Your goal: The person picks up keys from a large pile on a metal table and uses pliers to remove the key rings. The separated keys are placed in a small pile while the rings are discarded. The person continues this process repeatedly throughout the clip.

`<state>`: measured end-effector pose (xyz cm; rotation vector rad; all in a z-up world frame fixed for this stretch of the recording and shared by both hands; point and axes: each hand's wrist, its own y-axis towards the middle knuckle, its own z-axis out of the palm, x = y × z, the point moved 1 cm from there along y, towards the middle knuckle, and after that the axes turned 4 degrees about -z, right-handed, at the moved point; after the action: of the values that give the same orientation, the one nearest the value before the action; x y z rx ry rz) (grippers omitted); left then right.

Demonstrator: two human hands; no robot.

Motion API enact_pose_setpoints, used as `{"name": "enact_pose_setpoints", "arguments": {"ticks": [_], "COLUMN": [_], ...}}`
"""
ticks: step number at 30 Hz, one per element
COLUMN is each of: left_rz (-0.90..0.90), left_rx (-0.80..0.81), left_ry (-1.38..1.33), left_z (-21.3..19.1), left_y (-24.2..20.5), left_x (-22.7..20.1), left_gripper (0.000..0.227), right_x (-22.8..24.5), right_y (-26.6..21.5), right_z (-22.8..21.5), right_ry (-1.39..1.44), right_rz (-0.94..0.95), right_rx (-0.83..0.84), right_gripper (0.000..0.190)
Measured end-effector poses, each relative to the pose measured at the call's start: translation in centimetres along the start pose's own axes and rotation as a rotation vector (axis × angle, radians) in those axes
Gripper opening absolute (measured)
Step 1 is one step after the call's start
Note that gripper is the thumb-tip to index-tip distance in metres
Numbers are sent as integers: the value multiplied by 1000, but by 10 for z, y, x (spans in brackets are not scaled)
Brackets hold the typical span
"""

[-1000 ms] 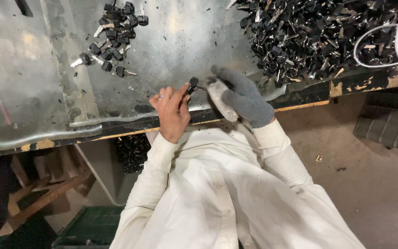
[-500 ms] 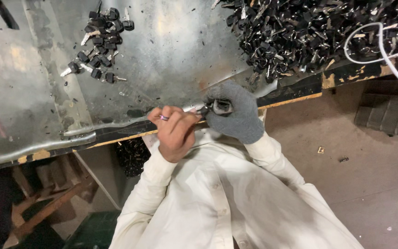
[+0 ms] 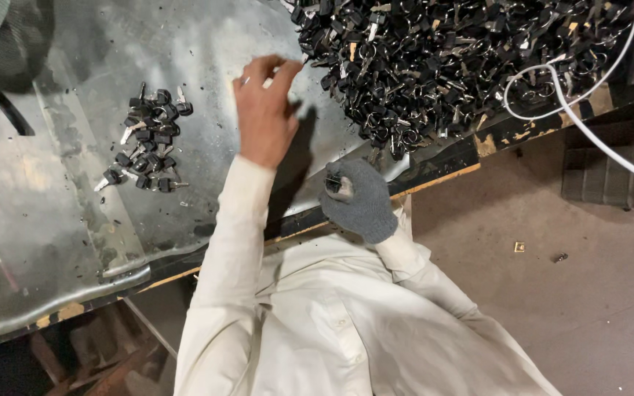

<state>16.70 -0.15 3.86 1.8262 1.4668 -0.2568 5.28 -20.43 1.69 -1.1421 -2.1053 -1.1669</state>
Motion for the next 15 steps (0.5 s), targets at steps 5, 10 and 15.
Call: {"name": "enact_pose_setpoints", "arguments": {"ticks": [5,10,15], "left_rz": [-4,-43,54], "left_rx": [131,381,165], "left_ry": [174,286,168], "left_z": [73,75,60], "left_y": [67,31,69], "left_x": [8,-4,-13], "left_gripper": [44,36,68], "right_x": [2,9,17], "right_y": [0,5,17], "right_z": [-3,-7,-12], "right_ry": [24,-9,-54], "right_rz": [29,70,111], "right_rx": [-2,20,51], "right_gripper": [51,47,46]}}
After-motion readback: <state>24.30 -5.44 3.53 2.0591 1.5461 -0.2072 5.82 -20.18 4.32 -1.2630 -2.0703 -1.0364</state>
